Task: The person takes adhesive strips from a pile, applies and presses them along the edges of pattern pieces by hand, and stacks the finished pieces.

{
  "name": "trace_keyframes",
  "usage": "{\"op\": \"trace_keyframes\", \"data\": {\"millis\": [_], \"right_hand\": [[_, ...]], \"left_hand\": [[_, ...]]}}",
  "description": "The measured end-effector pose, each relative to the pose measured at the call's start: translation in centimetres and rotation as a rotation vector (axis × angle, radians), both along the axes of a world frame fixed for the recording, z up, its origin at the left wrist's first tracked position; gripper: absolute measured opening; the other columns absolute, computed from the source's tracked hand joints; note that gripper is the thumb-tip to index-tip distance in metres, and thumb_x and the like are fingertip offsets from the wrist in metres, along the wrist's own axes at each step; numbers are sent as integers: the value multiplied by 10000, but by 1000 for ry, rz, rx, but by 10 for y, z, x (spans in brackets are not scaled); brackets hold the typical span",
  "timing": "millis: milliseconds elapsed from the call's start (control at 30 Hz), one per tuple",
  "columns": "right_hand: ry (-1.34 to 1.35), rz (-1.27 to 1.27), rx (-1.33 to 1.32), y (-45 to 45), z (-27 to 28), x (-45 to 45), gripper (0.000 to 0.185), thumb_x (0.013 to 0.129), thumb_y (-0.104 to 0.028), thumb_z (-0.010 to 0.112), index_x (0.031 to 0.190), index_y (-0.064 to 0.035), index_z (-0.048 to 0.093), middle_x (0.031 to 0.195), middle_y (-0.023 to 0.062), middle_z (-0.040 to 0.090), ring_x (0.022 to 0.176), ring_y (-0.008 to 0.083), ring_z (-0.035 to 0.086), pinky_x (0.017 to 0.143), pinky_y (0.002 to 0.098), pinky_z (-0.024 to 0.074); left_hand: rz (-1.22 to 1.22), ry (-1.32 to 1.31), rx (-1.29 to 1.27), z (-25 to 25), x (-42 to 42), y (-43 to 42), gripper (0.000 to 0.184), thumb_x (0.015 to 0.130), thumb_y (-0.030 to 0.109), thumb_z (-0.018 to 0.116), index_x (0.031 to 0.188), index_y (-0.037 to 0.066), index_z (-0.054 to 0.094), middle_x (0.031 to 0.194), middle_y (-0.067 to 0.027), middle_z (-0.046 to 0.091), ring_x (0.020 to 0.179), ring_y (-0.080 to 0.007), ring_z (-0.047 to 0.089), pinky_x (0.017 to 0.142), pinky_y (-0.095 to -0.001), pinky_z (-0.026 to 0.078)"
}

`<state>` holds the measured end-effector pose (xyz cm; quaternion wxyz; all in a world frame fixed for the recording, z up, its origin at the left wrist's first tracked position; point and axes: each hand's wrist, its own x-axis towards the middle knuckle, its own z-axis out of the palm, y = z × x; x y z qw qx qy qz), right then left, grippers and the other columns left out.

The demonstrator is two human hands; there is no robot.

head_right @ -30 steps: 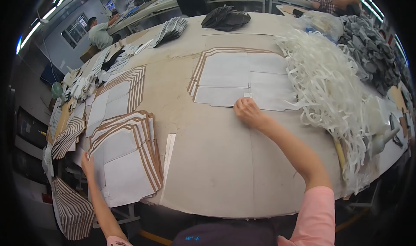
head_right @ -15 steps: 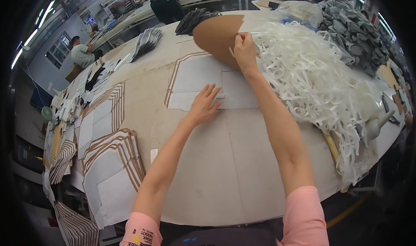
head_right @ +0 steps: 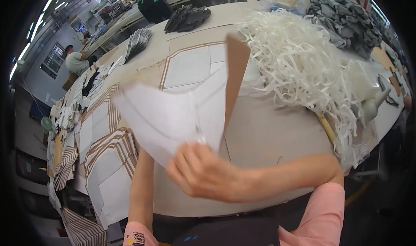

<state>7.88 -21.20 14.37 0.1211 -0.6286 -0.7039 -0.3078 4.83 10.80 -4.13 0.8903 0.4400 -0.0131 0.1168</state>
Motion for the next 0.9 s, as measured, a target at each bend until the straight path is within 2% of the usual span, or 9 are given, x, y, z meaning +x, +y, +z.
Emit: {"op": "trace_keyframes", "data": {"millis": [33,100,167,367,500,667,800,867,900], "right_hand": [[-44,2,-140,-20,-25,-22,213,746,-125,621,889,26,574,831,158,633,644,195,582,530,293,432],[84,17,-417,-53,-81,-58,221,750,-125,619,894,31,561,774,120,591,650,178,565,533,284,433],[188,10,-383,-66,-118,-73,241,733,-138,628,906,20,569,737,84,553,650,171,539,535,278,418],[506,-28,-318,-83,-123,-97,246,733,-112,631,930,13,554,760,80,545,708,188,569,565,284,462],[757,105,-307,-95,-128,-112,283,743,-88,635,980,15,520,783,93,569,738,233,605,588,321,499],[1323,259,-374,-113,-143,-104,191,974,-211,545,1009,-29,499,824,163,584,742,369,618,638,459,486],[1259,-236,311,-181,-121,-42,111,925,-122,607,962,-20,584,824,151,610,776,360,634,653,460,483],[872,-731,520,-228,-111,-11,82,858,-47,648,924,-12,614,857,145,619,790,363,611,690,452,486],[661,-965,568,-251,-106,3,103,830,-38,670,910,-9,612,867,149,620,802,365,602,709,444,484]], "left_hand": [[72,236,224,9,-19,8,470,1044,334,480,1385,11,497,1339,-136,598,1172,-229,610,965,-397,540],[36,467,-50,13,-45,22,494,1077,392,392,1340,-2,536,1290,-120,627,1147,-194,617,983,-362,524],[-86,491,-35,40,-60,12,465,1057,382,464,1303,4,577,1241,-86,646,1060,-163,640,966,-313,509],[-60,725,721,39,-34,0,309,935,214,683,1182,30,659,1051,-14,700,918,-110,642,849,-250,483],[-67,717,883,32,-28,-2,281,848,129,743,1105,34,678,902,30,686,832,-46,586,759,-205,426],[-88,804,884,38,-33,2,230,825,100,746,1046,69,692,858,51,648,744,-37,564,656,-198,420],[-60,728,1254,43,-26,11,224,857,129,726,1053,29,687,848,7,687,771,-63,599,670,-216,454],[152,516,1609,37,-14,1,226,882,141,707,1064,9,681,902,-30,703,828,-103,635,728,-247,501],[149,487,1552,46,-2,-20,233,897,140,692,1083,0,674,945,-45,705,871,-124,643,775,-270,505]]}}
